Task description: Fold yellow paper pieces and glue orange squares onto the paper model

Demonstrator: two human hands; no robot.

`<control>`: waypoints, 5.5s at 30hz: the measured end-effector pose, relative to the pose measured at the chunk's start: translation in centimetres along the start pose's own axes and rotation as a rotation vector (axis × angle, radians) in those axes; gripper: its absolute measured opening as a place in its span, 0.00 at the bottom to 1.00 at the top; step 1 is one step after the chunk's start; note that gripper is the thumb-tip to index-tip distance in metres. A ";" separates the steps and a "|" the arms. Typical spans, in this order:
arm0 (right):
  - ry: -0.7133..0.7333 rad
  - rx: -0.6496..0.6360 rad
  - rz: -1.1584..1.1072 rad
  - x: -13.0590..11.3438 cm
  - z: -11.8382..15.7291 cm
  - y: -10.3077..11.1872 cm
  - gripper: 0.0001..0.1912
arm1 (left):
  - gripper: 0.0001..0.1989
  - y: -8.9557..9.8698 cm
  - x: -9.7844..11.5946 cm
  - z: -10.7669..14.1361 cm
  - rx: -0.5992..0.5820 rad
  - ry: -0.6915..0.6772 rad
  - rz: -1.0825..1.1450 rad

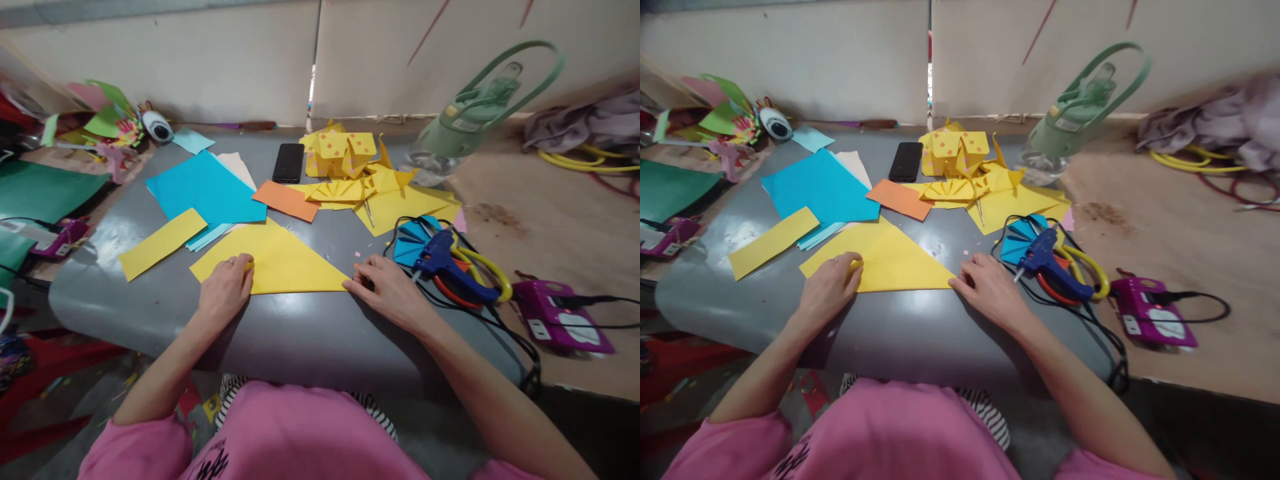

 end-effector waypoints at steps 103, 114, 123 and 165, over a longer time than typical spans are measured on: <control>0.564 0.169 0.384 -5.8 0.7 -3.1 0.19 | 0.36 -1.5 2.6 0.2 -0.140 -0.199 0.013; 0.552 0.138 0.340 -5.5 0.6 -3.2 0.21 | 0.32 -0.3 -9.1 2.7 0.063 0.168 -0.047; 0.531 0.100 0.157 -5.7 -0.1 -2.0 0.14 | 0.26 -1.0 1.8 3.5 0.027 -0.414 0.055; -0.104 -0.273 -0.871 -8.8 -5.6 9.0 0.22 | 0.22 8.2 0.7 -6.6 -0.002 0.018 1.914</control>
Point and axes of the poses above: each hand's wrist, its own z-axis away from the middle knuckle, its own y-axis out of the back of the hand, x = y × z, the point moved 3 cm from there along -z, towards the middle knuckle, and after that the axes turned 9 degrees about y, right-handed, at the moved point
